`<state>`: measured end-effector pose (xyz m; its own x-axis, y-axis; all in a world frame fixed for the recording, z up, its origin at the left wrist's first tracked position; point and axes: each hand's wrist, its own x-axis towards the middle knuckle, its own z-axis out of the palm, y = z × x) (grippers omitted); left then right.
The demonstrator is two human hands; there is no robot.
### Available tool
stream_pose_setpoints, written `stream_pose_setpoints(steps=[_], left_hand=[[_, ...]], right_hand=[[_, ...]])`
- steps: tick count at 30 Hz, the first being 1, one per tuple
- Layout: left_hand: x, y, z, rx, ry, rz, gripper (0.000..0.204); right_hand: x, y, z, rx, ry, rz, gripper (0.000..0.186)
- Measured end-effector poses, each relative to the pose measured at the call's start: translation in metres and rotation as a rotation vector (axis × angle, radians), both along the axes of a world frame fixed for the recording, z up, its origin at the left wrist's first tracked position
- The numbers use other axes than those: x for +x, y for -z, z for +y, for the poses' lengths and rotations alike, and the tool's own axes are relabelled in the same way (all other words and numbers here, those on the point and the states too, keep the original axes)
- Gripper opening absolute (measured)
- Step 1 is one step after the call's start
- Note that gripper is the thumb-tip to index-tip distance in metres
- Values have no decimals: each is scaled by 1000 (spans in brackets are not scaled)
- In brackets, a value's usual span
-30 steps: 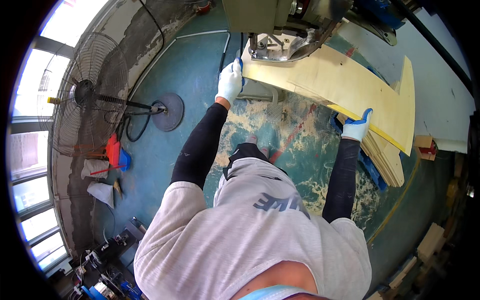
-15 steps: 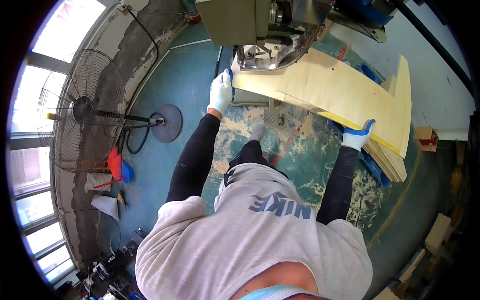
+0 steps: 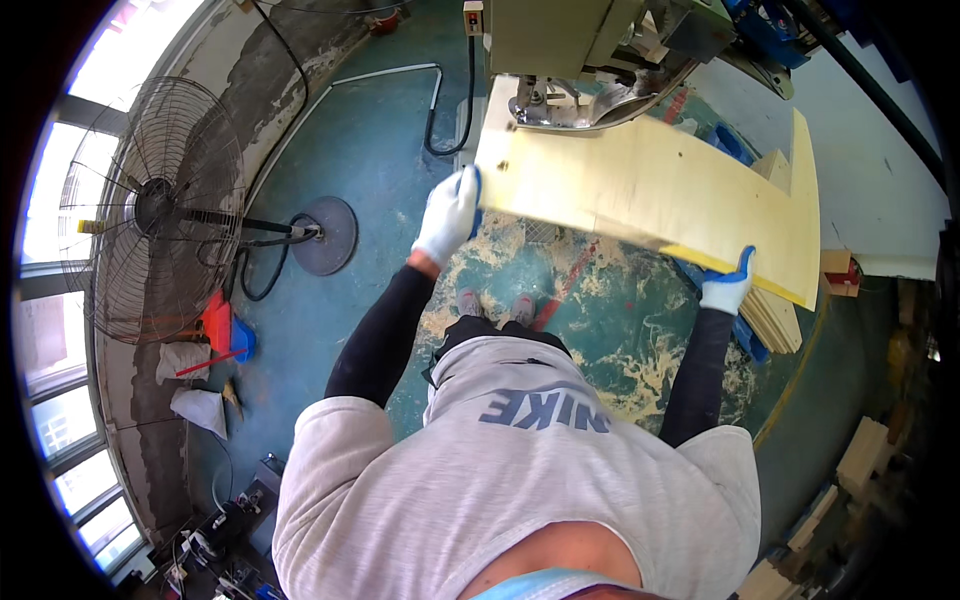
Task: The person aligns L-shaped wooden panels under an industrial machine head before moving them to a stack.
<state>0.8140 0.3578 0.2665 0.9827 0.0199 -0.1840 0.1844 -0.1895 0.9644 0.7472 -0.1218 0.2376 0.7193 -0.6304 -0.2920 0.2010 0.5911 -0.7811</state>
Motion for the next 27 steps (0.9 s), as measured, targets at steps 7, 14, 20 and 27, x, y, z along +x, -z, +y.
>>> stream_pose_setpoints(steps=[7,14,20,27], left_hand=[[-97,6,142,-259,-199,3,32],[-61,8,214,-61,-376,-114,32],[-49,-6,221,14,-359,-139,33],[-13,-11,224,49,-313,-161,32]], right_hand=[[-72,2,169,9,-32,41,47],[-30,12,233,235,-164,-55,45],[-30,13,248,248,-116,-44,43],[-2,16,247,216,-120,-85,48]])
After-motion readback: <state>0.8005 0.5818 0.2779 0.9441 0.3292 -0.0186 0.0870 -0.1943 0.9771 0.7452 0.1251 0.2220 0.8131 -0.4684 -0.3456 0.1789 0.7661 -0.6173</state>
